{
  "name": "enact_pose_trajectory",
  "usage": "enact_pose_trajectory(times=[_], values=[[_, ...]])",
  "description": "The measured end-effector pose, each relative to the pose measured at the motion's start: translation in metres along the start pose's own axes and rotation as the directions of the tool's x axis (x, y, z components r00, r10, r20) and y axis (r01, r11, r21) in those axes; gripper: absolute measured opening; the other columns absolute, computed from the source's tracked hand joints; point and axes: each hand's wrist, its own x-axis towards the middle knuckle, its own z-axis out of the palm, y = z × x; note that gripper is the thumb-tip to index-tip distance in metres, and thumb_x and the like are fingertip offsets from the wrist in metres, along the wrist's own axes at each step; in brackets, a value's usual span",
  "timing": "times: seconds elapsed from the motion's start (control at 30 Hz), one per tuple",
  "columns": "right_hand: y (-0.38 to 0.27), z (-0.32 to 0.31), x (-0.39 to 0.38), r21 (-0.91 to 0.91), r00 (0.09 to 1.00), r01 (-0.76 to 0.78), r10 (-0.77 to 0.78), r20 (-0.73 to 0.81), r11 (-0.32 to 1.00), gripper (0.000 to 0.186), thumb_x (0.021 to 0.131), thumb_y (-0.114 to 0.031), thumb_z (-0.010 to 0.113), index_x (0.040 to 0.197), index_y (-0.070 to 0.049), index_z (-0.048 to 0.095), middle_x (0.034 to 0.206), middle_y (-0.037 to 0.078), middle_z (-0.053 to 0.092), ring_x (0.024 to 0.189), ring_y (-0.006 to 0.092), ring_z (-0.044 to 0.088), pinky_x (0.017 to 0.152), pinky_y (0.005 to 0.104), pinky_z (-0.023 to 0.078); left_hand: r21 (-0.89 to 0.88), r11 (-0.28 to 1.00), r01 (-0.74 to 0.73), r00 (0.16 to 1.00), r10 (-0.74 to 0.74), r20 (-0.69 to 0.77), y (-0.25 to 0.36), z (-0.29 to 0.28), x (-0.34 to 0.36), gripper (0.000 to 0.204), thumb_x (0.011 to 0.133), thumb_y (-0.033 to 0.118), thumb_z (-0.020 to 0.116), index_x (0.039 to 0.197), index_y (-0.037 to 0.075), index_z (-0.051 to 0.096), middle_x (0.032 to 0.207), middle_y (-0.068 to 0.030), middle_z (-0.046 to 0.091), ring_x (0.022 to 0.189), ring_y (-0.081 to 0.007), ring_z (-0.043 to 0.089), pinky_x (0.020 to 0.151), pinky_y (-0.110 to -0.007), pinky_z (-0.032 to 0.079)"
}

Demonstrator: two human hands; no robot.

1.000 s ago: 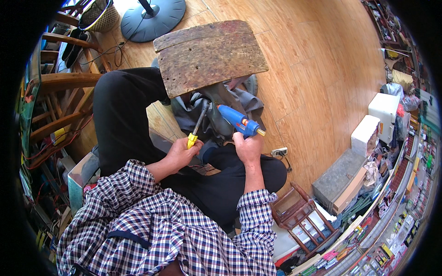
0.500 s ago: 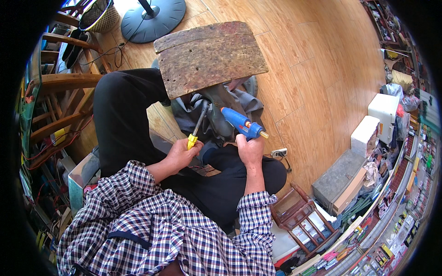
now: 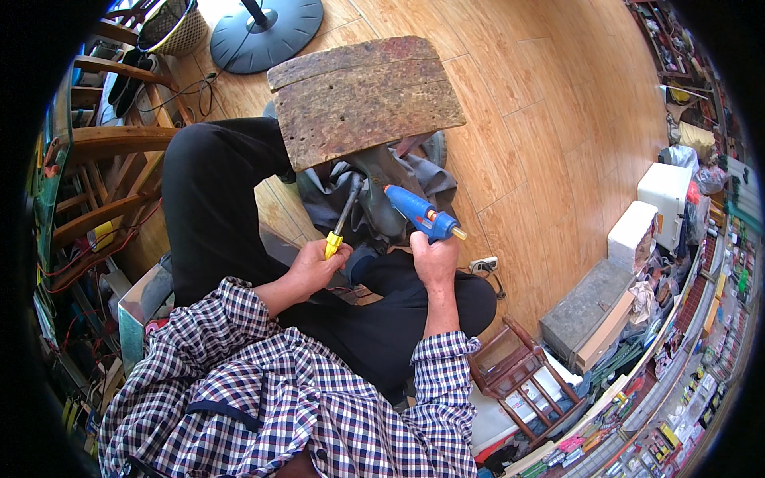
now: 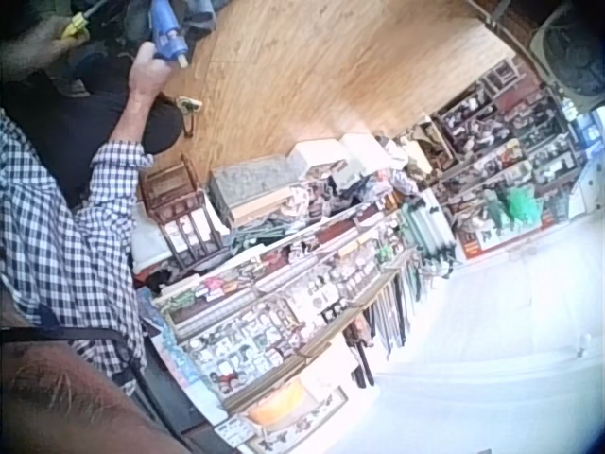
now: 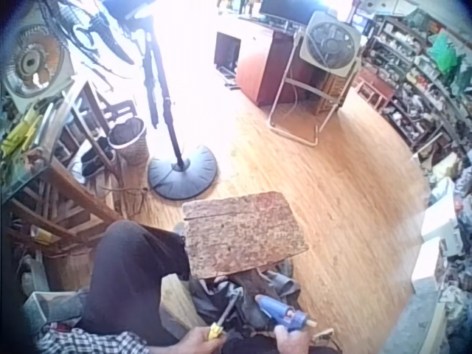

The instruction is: The person sits on the floor and uses a soldering iron and a hot glue gun to repair a shoe placed on a small wooden stool. They apply heat and glue to the shoe's sole area, then briefly handle a multimeter and wires.

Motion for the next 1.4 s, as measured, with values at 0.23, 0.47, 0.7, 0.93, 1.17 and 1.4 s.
enact_pose_trajectory(times=[0.23, 0.47, 0.7, 0.93, 1.17, 1.4], values=[[-0.002, 0.001, 0.0, -0.023, 0.999, -0.031, 0.032, 0.031, 0.999, 0.02, 0.083, -0.008, 0.065, 0.1, 0.002, 0.063, 0.087, 0.006, 0.065, 0.082, 0.0182, 0.066, 0.079, 0.0359, 0.053, 0.001, 1.0, 0.011, 1.0, -0.011, -0.016, 0.0, 0.0, 0.0, 0.018, 0.104, 0.016, 0.067, 0.11, 0.0, 0.073, 0.087, -0.0023, 0.067, 0.08, -0.0116, 0.061, 0.073, -0.029, 0.05], [-0.015, 0.001, -0.004, 0.001, 0.998, 0.059, -0.059, -0.032, 0.998, 0.014, 0.083, -0.006, 0.064, 0.095, 0.001, 0.063, 0.082, 0.004, 0.064, 0.078, 0.0166, 0.065, 0.076, 0.0351, 0.053, -0.004, 1.0, -0.002, 1.0, 0.002, -0.03, 0.0, 0.001, -0.001, 0.018, 0.103, 0.017, 0.067, 0.108, 0.0, 0.073, 0.085, -0.0029, 0.068, 0.077, -0.0117, 0.062, 0.07, -0.031, 0.05], [-0.011, -0.001, -0.002, 0.009, 1.0, 0.023, -0.023, -0.016, 1.0, 0.013, 0.082, -0.006, 0.064, 0.094, 0.001, 0.064, 0.082, 0.004, 0.064, 0.078, 0.0153, 0.064, 0.075, 0.0343, 0.053, 0.002, 1.0, -0.007, 1.0, 0.007, -0.025, -0.001, 0.0, 0.001, 0.018, 0.103, 0.017, 0.068, 0.107, 0.0, 0.073, 0.084, -0.0026, 0.068, 0.077, -0.0113, 0.062, 0.07, -0.03, 0.05], [-0.011, 0.001, -0.003, 0.0, 1.0, 0.025, -0.025, -0.019, 1.0, 0.016, 0.081, -0.007, 0.065, 0.095, 0.002, 0.064, 0.083, 0.005, 0.064, 0.08, 0.0166, 0.065, 0.077, 0.0346, 0.053, -0.019, 0.999, -0.04, 0.998, 0.039, -0.043, -0.009, 0.003, 0.004, 0.018, 0.101, 0.02, 0.068, 0.101, 0.002, 0.071, 0.081, -0.0034, 0.068, 0.073, -0.0122, 0.062, 0.068, -0.033, 0.049], [-0.017, 0.004, -0.004, 0.005, 0.996, 0.075, -0.075, -0.042, 0.997, 0.015, 0.082, -0.006, 0.065, 0.095, 0.002, 0.064, 0.084, 0.005, 0.065, 0.08, 0.0171, 0.065, 0.077, 0.0351, 0.053, -0.006, 1.0, -0.025, 0.999, 0.024, -0.028, -0.007, 0.001, 0.003, 0.019, 0.102, 0.021, 0.067, 0.102, 0.002, 0.071, 0.08, -0.0034, 0.067, 0.073, -0.012, 0.062, 0.067, -0.033, 0.049], [-0.009, 0.003, 0.0, 0.037, 0.998, 0.043, -0.042, -0.036, 0.998, 0.014, 0.083, -0.006, 0.064, 0.094, 0.001, 0.065, 0.081, 0.004, 0.064, 0.077, 0.0154, 0.064, 0.075, 0.0341, 0.053, -0.015, 1.0, -0.028, 0.999, 0.027, -0.03, -0.005, 0.002, 0.002, 0.018, 0.102, 0.02, 0.067, 0.102, 0.003, 0.071, 0.08, -0.0029, 0.066, 0.072, -0.0119, 0.061, 0.067, -0.033, 0.049]])
